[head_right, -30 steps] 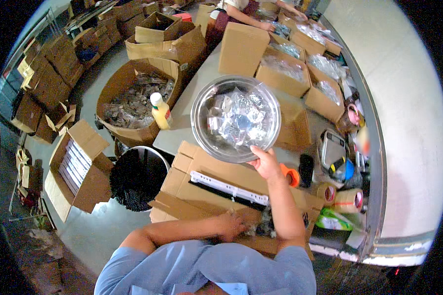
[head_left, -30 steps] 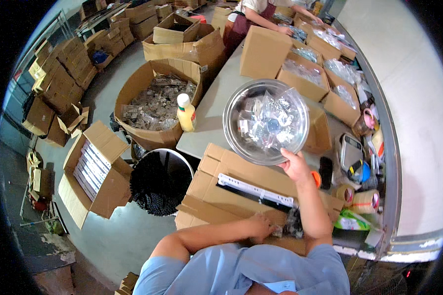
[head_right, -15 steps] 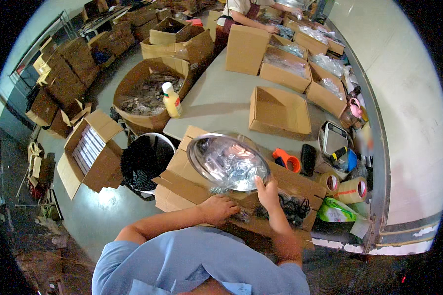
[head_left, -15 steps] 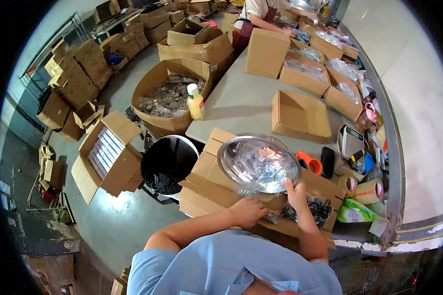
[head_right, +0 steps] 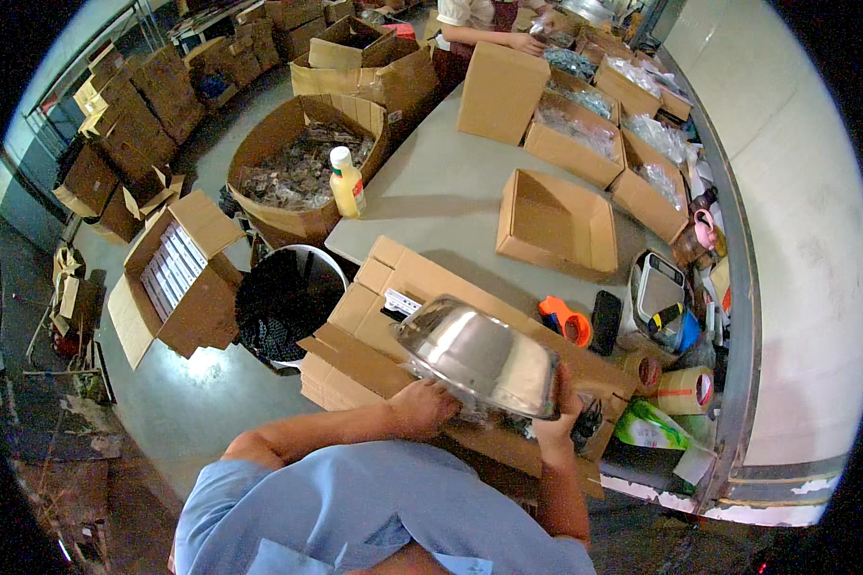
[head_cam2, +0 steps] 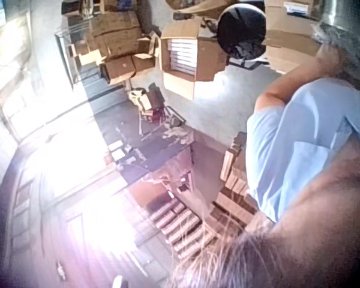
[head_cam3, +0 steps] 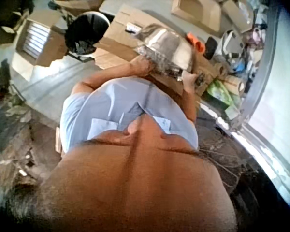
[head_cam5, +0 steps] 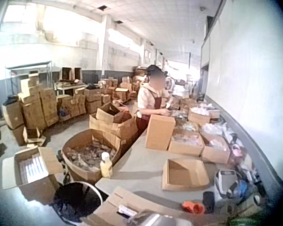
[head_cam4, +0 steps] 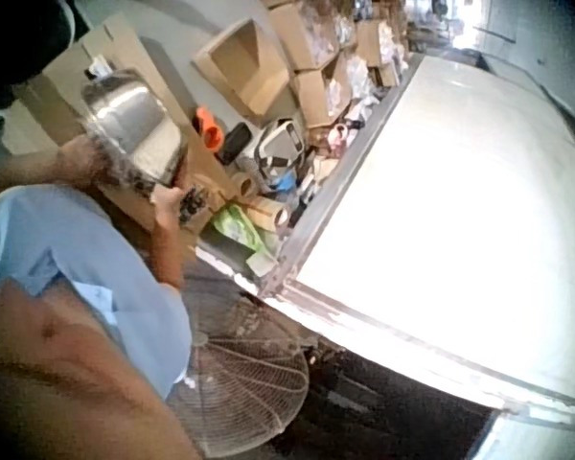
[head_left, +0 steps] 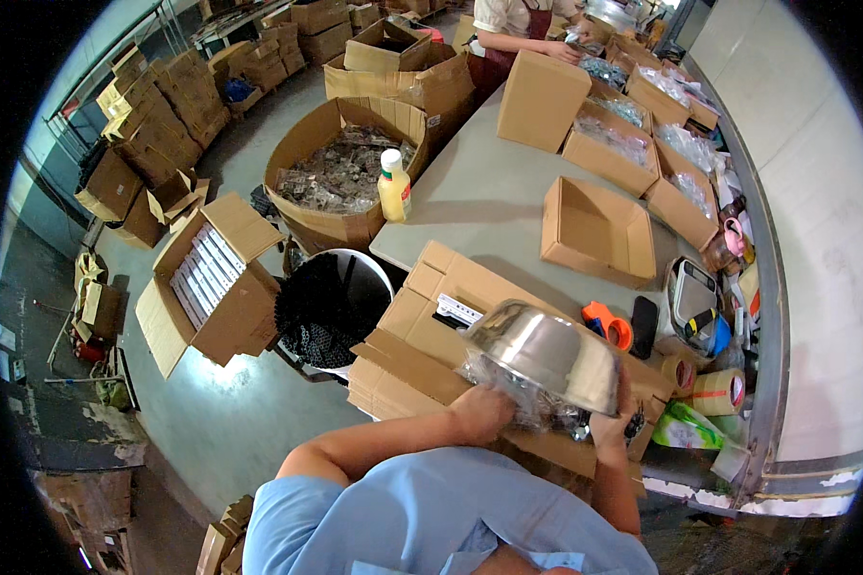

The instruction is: The person packs various drawer hardware components into long cardboard boxes, including metal slides, screws in bags, and brackets, then seals the boxes with a tape dispenser and stacks them on a pallet.

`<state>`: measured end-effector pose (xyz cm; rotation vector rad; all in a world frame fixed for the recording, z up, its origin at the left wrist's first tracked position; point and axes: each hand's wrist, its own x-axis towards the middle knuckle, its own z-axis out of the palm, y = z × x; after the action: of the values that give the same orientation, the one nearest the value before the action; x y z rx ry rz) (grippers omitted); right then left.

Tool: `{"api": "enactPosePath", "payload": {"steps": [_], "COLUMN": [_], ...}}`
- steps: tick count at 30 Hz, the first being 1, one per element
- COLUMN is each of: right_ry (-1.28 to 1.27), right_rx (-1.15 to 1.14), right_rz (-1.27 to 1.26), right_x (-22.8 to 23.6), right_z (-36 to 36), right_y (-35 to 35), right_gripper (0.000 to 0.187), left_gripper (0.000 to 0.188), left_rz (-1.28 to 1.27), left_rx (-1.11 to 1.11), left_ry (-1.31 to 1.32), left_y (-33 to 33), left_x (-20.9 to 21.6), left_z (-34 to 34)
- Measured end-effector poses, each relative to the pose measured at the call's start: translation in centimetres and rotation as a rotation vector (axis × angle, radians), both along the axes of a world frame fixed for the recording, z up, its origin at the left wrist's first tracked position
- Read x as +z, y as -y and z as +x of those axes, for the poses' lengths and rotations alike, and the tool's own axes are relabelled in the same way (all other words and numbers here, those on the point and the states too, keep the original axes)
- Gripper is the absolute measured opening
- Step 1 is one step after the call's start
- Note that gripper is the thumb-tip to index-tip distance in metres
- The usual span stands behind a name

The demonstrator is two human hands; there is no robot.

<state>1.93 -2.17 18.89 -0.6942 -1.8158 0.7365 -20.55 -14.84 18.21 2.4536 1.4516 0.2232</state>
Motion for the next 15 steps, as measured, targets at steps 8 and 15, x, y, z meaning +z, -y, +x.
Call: {"api": "enactPosePath", "payload": {"steps": [8, 15], "right_ry": [0.112, -0.271], "right_rx": [-0.037, 0.138], "right_rz": [-0.314, -1.084], "right_x": [3.2, 0.8], "right_z": [-7.5, -21.7], "right_y": [-6.2, -16.2], "right_gripper": [0.024, 0.033], "left_gripper": [0.032, 0.030], "left_rz": [0.144, 0.022], "left_rx": [-0.011, 0.127], "left_ry": [-0.073, -0.013], "left_y": [-0.4, 0.3], "left_x": [2.3, -0.7], "left_z": [-1.3, -0.6]}}
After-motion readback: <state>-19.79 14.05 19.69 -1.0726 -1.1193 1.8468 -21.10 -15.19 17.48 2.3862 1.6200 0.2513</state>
